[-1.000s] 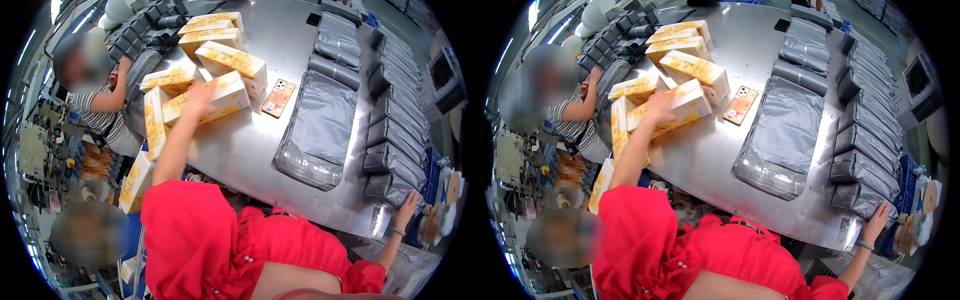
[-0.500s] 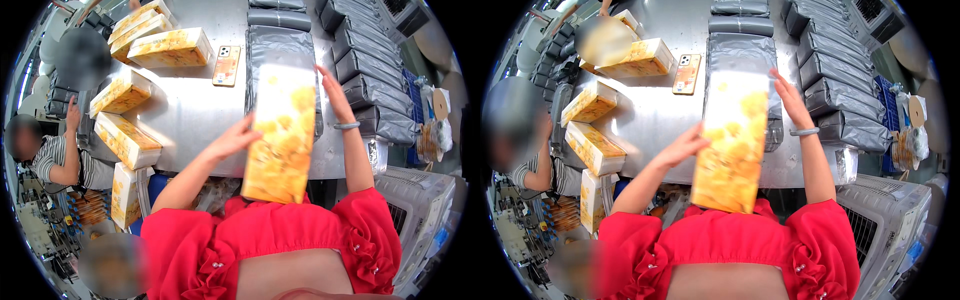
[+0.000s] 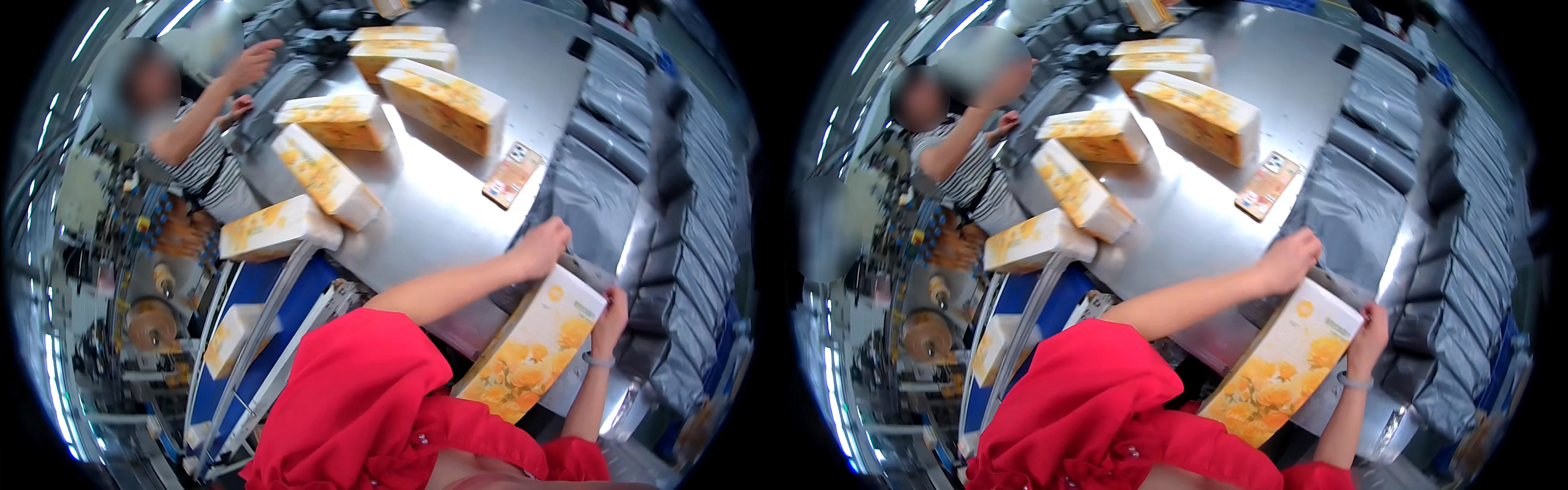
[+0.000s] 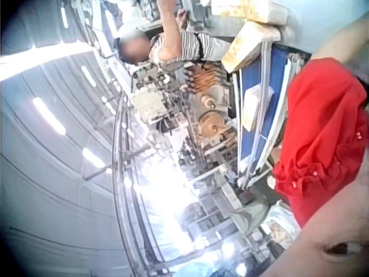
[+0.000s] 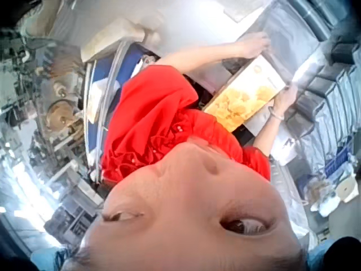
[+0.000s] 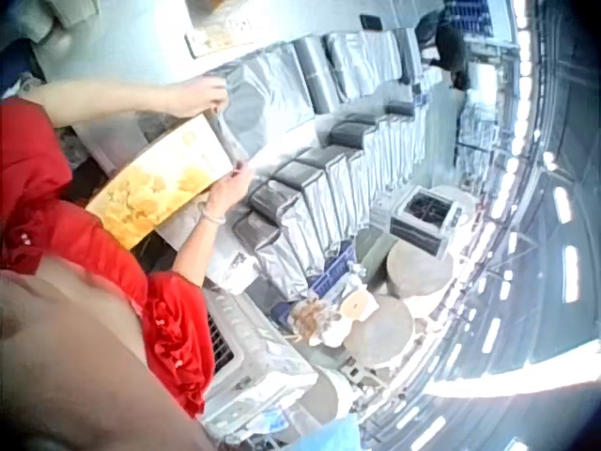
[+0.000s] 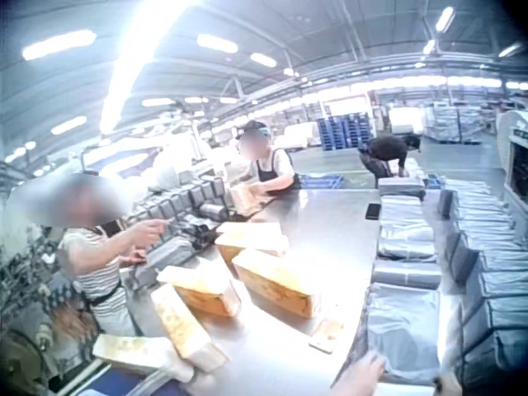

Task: The person places rectangular product boxes into grey plastic mailer bags, seals the bags by hand, and stacks the completed packages on a metal table.

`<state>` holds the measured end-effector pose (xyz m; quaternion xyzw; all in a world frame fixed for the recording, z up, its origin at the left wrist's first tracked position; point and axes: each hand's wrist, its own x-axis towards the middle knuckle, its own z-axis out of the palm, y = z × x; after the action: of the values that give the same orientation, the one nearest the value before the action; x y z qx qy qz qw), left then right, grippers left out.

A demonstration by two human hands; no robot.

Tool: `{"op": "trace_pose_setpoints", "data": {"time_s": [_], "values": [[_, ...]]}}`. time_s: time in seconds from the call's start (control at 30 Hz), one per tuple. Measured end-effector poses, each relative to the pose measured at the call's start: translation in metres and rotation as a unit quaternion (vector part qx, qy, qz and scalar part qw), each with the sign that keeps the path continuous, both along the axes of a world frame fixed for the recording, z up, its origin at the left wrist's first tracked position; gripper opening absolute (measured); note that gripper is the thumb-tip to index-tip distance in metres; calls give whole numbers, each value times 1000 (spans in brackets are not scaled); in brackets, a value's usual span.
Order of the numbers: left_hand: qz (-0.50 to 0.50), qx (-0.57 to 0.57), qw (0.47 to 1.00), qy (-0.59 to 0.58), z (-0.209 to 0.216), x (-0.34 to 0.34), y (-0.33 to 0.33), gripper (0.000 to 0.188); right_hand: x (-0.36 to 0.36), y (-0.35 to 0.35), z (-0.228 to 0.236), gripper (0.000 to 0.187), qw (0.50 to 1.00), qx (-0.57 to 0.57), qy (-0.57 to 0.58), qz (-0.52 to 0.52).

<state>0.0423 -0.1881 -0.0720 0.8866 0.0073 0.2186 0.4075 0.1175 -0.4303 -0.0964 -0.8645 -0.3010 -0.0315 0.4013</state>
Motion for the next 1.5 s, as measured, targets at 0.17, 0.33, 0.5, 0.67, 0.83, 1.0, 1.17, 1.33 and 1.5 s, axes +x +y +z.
{"op": "trace_pose_setpoints", "data": {"time_s": [0.17, 0.33, 0.5, 0.67, 0.83, 1.0, 1.17, 1.33, 1.5], "values": [[43, -16, 995, -87, -25, -59, -35, 15, -43, -11, -25, 15, 973, 199, 38, -109], [100, 69, 969, 214, -46, -28, -22, 14, -4, -12, -20, 21, 991, -132, 16, -14], [-106, 175, 930, 305, -46, -161, -54, 20, -128, -95, -22, 15, 938, -329, 12, 106], [-96, 116, 925, 350, -29, -156, -44, 21, -126, -79, 0, 16, 981, -150, 57, 106], [34, 95, 958, 270, 0, -155, -46, 39, -89, -81, -22, 19, 967, -3, 253, -32], [-242, 153, 957, 53, -21, -91, -119, 24, -95, -89, -37, 17, 943, 48, 328, -18], [-113, 53, 981, 151, -78, -34, -126, 34, -85, -83, -25, 15, 971, -32, 235, 23], [-173, -51, 966, 184, -27, -57, -161, 20, -85, -91, -25, 18, 978, -97, 172, 67], [-182, 4, 983, 36, -31, -63, -169, 10, -74, -106, -59, 25, 894, 98, 422, 118]]}}
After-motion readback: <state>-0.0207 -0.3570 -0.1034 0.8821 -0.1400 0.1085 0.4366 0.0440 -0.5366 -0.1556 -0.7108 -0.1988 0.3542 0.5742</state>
